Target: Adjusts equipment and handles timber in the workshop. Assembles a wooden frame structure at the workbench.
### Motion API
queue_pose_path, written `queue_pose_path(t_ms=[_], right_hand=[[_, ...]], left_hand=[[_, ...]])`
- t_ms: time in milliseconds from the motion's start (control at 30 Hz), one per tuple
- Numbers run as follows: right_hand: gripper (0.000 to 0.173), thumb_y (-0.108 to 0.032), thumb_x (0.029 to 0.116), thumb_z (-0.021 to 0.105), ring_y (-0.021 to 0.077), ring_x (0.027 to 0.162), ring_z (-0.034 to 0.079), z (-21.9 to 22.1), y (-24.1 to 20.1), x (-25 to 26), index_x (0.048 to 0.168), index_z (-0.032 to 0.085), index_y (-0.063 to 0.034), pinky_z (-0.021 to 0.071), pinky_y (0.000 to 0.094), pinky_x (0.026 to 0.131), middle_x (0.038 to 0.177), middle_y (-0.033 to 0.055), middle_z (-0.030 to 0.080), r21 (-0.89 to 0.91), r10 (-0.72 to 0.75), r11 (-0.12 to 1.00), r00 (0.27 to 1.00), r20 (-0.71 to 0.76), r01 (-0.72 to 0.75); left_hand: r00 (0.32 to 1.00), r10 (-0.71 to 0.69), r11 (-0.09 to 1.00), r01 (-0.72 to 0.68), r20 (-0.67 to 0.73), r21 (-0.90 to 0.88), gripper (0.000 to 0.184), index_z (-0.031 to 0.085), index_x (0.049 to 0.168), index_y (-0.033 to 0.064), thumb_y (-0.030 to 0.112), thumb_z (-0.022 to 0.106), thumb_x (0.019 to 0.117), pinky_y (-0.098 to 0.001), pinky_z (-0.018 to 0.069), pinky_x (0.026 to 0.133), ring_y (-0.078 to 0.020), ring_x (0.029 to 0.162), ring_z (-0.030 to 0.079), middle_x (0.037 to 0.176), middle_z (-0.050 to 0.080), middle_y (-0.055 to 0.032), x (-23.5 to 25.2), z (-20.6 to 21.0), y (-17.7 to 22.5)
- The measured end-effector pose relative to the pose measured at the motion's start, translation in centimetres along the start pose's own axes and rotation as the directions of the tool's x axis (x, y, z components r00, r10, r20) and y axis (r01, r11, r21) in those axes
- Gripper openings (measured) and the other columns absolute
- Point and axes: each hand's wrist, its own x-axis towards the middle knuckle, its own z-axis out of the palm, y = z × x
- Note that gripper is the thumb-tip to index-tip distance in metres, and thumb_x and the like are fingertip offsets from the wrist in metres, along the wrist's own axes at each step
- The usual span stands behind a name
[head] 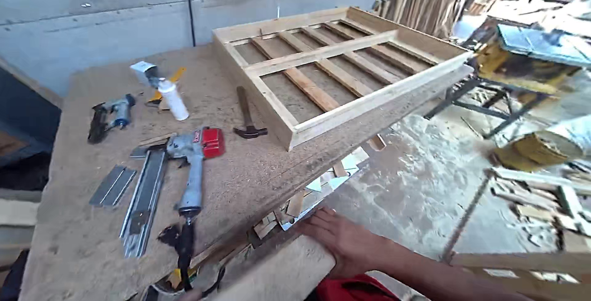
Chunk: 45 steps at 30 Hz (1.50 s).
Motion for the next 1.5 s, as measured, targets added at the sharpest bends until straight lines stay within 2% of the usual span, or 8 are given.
queue_pose_path(t_ms=[133, 333, 467, 600, 800, 967, 1300, 1500], right_hand=[[0.106, -0.045, 0.0673, 0.094, 0.0175, 0.116, 0.067, -0.5, -0.2, -0.1, 0.152, 0.043, -0.0053, 0.0554, 0.0413, 0.104, 0.125, 0.0089, 0.07, 0.593, 0.437, 0.745, 0.895, -0.087, -0.306], [0.114, -0.022, 0.075, 0.091, 0.0173, 0.099, 0.073, -3.2, -0.3, 3.7, 0.161, 0.017, -0.014, 0.0629, 0.0369, 0.088, 0.113, 0.0067, 0.072, 0.853, 0.477, 0.503, 0.868, -0.141, -0.138], [0.127, -0.04, 0.0691, 0.094, 0.0137, 0.112, 0.069, -6.9, 3.5, 5.7, 0.161, 0.013, -0.0066, 0.0595, 0.0361, 0.098, 0.123, 0.0056, 0.07, 0.708, 0.393, 0.704, 0.86, -0.326, -0.053], [0.104, -0.062, 0.0876, 0.068, 0.0227, 0.136, 0.054, -12.9, 11.8, 7.2, 0.157, 0.027, 0.0034, 0.0463, 0.0476, 0.114, 0.146, 0.0137, 0.058, 0.304, 0.276, 0.944, 0.811, -0.517, -0.128], [0.1, -0.067, 0.0793, 0.074, 0.0318, 0.126, 0.061, -13.0, 26.1, 8.8, 0.152, 0.043, -0.0062, 0.0299, 0.0582, 0.121, 0.128, 0.0122, 0.068, -0.166, 0.319, 0.909, 0.895, -0.313, -0.382], [0.08, -0.058, 0.0845, 0.075, 0.0303, 0.109, 0.066, -12.1, 28.2, 8.5, 0.144, 0.053, -0.0096, 0.0388, 0.0559, 0.112, 0.114, 0.0087, 0.072, -0.169, 0.22, 0.941, 0.912, -0.348, -0.292], [0.077, -0.055, 0.0829, 0.077, 0.0328, 0.106, 0.066, -13.5, 27.0, 8.5, 0.142, 0.056, -0.0104, 0.0397, 0.0606, 0.109, 0.11, 0.0124, 0.072, -0.124, 0.349, 0.914, 0.905, -0.245, -0.386], [0.097, -0.043, 0.076, 0.088, 0.0269, 0.119, 0.067, -13.7, 22.3, 11.6, 0.152, 0.042, -0.0063, 0.0521, 0.0571, 0.103, 0.129, 0.0081, 0.07, 0.074, 0.336, 0.941, 0.935, -0.115, -0.329]], left_hand=[[0.997, -0.079, 0.987, 0.076, -0.019, -0.142, 0.092, 0.043, 0.151, 0.0196, 0.071, 0.071, 0.0793, -0.0514, 0.0541, 0.101, -0.0236, 0.128, 0.06, 0.144, 0.059, -0.0024, 10.9, 4.9, 1.5], [0.92, -0.092, 0.996, 0.084, 0.381, 0.038, 0.104, 0.032, 0.157, 0.0128, 0.052, 0.086, 0.077, -0.0441, 0.0576, 0.101, -0.024, 0.124, 0.063, 0.14, 0.06, -0.0066, 22.3, 15.9, 3.9], [0.958, 0.008, 1.0, -0.013, 0.287, 0.014, 0.076, 0.051, 0.136, 0.0082, 0.025, 0.092, 0.0747, -0.0416, 0.0648, 0.086, -0.023, 0.1, 0.074, 0.113, 0.073, -0.0087, 28.1, 18.5, 5.6], [0.928, 0.303, 0.905, -0.351, 0.217, 0.239, 0.082, 0.042, 0.138, 0.0033, 0.032, 0.089, 0.0768, -0.0392, 0.0636, 0.09, -0.0166, 0.104, 0.072, 0.117, 0.07, -0.0021, 35.4, 18.8, 8.3], [0.907, 0.32, 0.812, -0.411, 0.273, 0.414, 0.097, 0.03, 0.147, -0.0064, 0.031, 0.088, 0.0793, -0.042, 0.0647, 0.091, -0.0228, 0.111, 0.07, 0.129, 0.063, -0.0147, 45.9, 22.1, 6.1], [0.954, 0.051, 0.658, -0.255, 0.296, 0.709, 0.096, 0.043, 0.145, 0.0022, 0.048, 0.086, 0.0729, -0.0389, 0.0622, 0.094, -0.0135, 0.108, 0.071, 0.123, 0.07, -0.0075, 46.1, 22.6, 0.8], [0.942, 0.015, 0.694, -0.251, 0.335, 0.675, 0.092, 0.043, 0.144, 0.0046, 0.041, 0.089, 0.073, -0.0368, 0.0634, 0.092, -0.0094, 0.106, 0.072, 0.121, 0.072, -0.0009, 44.3, 20.4, -1.7], [0.933, -0.018, 0.69, -0.248, 0.359, 0.68, 0.111, 0.022, 0.161, 0.0069, 0.055, 0.08, 0.0804, -0.0416, 0.052, 0.108, -0.0188, 0.13, 0.06, 0.146, 0.057, -0.0121, 42.8, 17.5, -1.3]])
